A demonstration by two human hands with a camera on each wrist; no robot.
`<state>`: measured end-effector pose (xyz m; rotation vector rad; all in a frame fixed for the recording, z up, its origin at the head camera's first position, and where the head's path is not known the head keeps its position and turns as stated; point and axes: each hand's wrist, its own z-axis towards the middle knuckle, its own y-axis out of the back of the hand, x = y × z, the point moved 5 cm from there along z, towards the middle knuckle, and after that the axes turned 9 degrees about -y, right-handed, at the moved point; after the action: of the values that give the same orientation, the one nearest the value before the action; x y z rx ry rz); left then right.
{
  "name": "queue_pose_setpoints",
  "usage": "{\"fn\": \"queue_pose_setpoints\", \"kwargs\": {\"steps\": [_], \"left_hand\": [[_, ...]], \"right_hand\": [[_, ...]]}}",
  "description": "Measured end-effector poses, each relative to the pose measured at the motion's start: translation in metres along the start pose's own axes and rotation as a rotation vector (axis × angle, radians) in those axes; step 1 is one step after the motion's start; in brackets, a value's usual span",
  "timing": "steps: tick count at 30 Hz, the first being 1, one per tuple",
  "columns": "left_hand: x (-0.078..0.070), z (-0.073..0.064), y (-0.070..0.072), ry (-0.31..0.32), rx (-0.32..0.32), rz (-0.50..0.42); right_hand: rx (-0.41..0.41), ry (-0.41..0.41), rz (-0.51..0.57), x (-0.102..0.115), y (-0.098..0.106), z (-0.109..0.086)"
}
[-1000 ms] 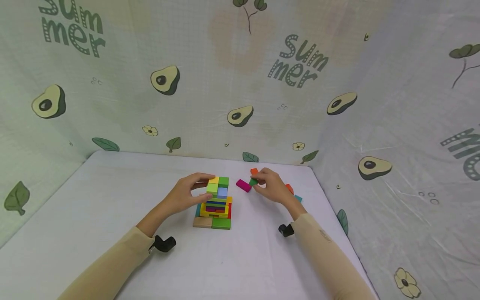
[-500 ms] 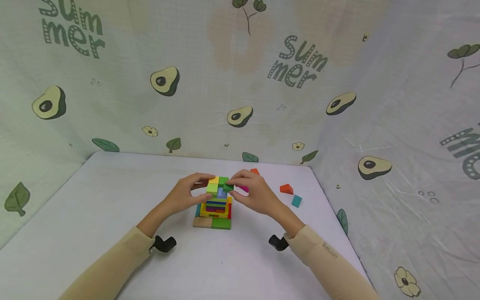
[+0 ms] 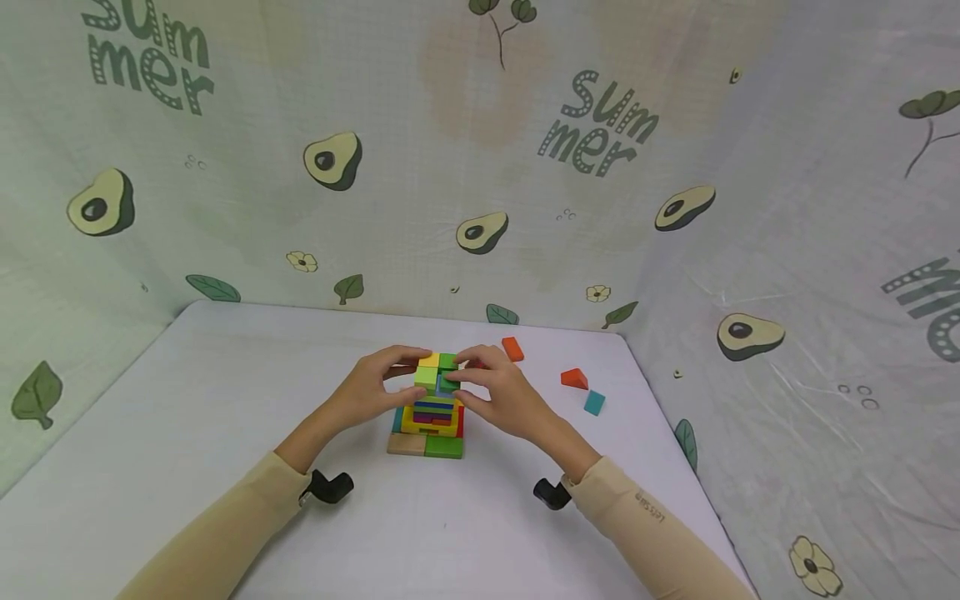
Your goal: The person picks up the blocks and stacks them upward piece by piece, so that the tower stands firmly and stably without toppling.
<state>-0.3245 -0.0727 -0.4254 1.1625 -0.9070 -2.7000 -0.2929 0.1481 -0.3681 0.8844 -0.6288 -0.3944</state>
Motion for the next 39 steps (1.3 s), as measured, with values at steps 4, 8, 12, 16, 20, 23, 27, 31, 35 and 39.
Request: {"fn": "queue_pose_setpoints", "kwargs": {"steps": [4,8,12,16,20,23,27,31,35,39], "left_hand": [[0.0,0.0,0.0,0.0,0.0,-0.002],[0.0,0.0,0.0,-0.012,0.001,-0.004],[0.001,0.0,0.0,-0.017,0.001,-0.009],[0.001,0.0,0.0,-0.021,-0.001,-0.009],[0.0,0.0,0.001,-0.023,-0.002,-0.012],[-0.002,0.0,0.002,-0.027,-0.005,-0.016],[-0.002,-0.001,0.002,-0.027,-0.009,-0.018],[0.0,-0.001,0.002,-0.016,-0.007,-0.014],[0.002,-0.001,0.0,-0.014,-0.006,-0.013],[0.003,-0.001,-0.001,-0.003,-0.005,-0.005]], "right_hand": [[-0.015,0.001,-0.006,-0.001,-0.002,0.0],[-0.012,-0.005,0.006,-0.002,-0.005,0.0],[-0.018,-0.018,0.019,-0.002,-0.007,0.0],[-0.031,-0.032,0.034,-0.002,-0.007,0.0],[-0.033,-0.043,0.034,-0.002,-0.008,0.0],[-0.031,-0.048,0.036,-0.002,-0.009,0.0],[-0.029,-0.05,0.04,-0.003,-0.009,0.0],[-0.025,-0.047,0.045,-0.003,-0.009,0.0],[-0.041,-0.078,0.062,-0.008,-0.004,-0.002],[-0.085,-0.152,0.068,-0.03,0.002,-0.001]]}}
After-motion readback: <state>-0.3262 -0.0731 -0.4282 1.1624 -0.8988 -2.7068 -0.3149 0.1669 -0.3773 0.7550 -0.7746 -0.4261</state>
